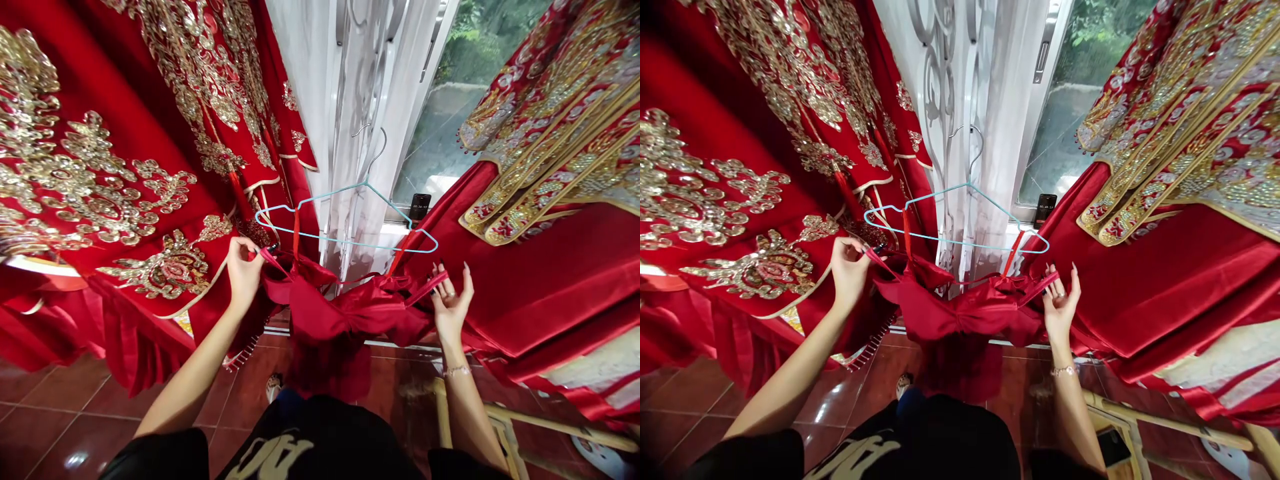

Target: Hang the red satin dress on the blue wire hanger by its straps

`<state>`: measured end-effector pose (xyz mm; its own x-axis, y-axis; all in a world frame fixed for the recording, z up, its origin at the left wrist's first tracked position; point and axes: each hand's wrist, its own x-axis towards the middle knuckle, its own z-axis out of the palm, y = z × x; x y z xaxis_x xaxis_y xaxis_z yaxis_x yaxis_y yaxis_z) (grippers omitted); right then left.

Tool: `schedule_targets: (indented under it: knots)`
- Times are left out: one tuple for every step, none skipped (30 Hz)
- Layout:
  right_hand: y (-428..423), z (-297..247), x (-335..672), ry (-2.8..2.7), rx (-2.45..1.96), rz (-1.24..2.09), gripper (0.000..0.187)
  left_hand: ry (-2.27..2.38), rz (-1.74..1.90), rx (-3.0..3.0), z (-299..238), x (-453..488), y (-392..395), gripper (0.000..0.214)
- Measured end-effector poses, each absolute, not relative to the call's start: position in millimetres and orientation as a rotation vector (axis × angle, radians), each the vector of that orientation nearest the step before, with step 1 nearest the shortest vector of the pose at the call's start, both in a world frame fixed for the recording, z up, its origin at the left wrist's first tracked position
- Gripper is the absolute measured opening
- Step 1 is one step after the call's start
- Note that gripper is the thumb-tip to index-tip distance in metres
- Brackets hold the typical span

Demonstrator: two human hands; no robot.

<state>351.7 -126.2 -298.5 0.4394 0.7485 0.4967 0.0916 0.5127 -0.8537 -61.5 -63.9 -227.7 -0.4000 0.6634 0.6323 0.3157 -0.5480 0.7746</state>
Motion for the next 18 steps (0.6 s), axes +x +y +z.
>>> schedule_targets:
  knots:
    - [-121.4, -292.8, 359.2, -1.117, -1.001, 0.475, 0.103, 1.302, 1.992, 1.452, -226.2, -64.2, -61.0, 0.025]
    - [-116.1, -286.5, 367.4, -1.169, -1.036, 0.461, 0.112, 1.270, 1.933, 1.355, -224.3, -66.7, -58.6, 0.025]
    - [-110.5, -279.6, 375.7, -1.209, -1.069, 0.443, 0.120, 1.247, 1.882, 1.263, -221.9, -68.7, -56.8, 0.025]
    - [-104.5, -272.2, 383.5, -1.241, -1.094, 0.417, 0.126, 1.234, 1.850, 1.180, -219.1, -70.4, -55.5, 0.024]
    - [-98.2, -264.2, 390.2, -1.272, -1.108, 0.385, 0.131, 1.226, 1.836, 1.110, -215.9, -71.7, -54.4, 0.022]
    - [-91.7, -256.0, 395.7, -1.303, -1.113, 0.349, 0.134, 1.215, 1.833, 1.056, -212.5, -72.6, -53.4, 0.020]
    - [-85.1, -247.7, 399.7, -1.338, -1.109, 0.316, 0.137, 1.196, 1.838, 1.020, -209.0, -73.2, -52.3, 0.019]
    - [-78.5, -239.7, 402.4, -1.379, -1.098, 0.292, 0.139, 1.178, 1.845, 0.995, -205.6, -73.6, -50.9, 0.019]
    - [-72.0, -232.0, 403.9, -1.423, -1.082, 0.275, 0.140, 1.161, 1.850, 0.977, -202.4, -73.8, -49.1, 0.019]
    - [-65.7, -225.1, 404.6, -1.465, -1.063, 0.270, 0.140, 1.145, 1.850, 0.968, -199.4, -73.7, -46.7, 0.019]
    - [-60.0, -218.9, 404.7, -1.502, -1.039, 0.274, 0.139, 1.130, 1.852, 0.966, -196.7, -73.5, -43.8, 0.021]
    - [-55.0, -213.5, 404.5, -1.534, -1.011, 0.287, 0.138, 1.117, 1.863, 0.972, -194.2, -73.3, -40.3, 0.023]
    - [-50.8, -208.8, 404.1, -1.556, -0.984, 0.301, 0.137, 1.104, 1.881, 0.993, -191.9, -73.1, -36.2, 0.026]
    - [-47.4, -204.7, 403.6, -1.567, -0.962, 0.313, 0.137, 1.091, 1.904, 1.035, -189.4, -73.0, -31.8, 0.029]
    - [-45.0, -201.0, 402.9, -1.570, -0.945, 0.324, 0.137, 1.082, 1.923, 1.099, -186.7, -72.8, -27.2, 0.032]
    - [-43.5, -197.5, 401.9, -1.566, -0.936, 0.335, 0.137, 1.080, 1.929, 1.178, -183.5, -72.5, -22.7, 0.034]
    - [-42.6, -194.1, 400.3, -1.550, -0.942, 0.351, 0.137, 1.085, 1.921, 1.265, -179.7, -71.9, -18.5, 0.034]
    - [-42.2, -190.6, 398.2, -1.534, -0.953, 0.368, 0.138, 1.093, 1.902, 1.349, -175.3, -70.7, -14.9, 0.033]
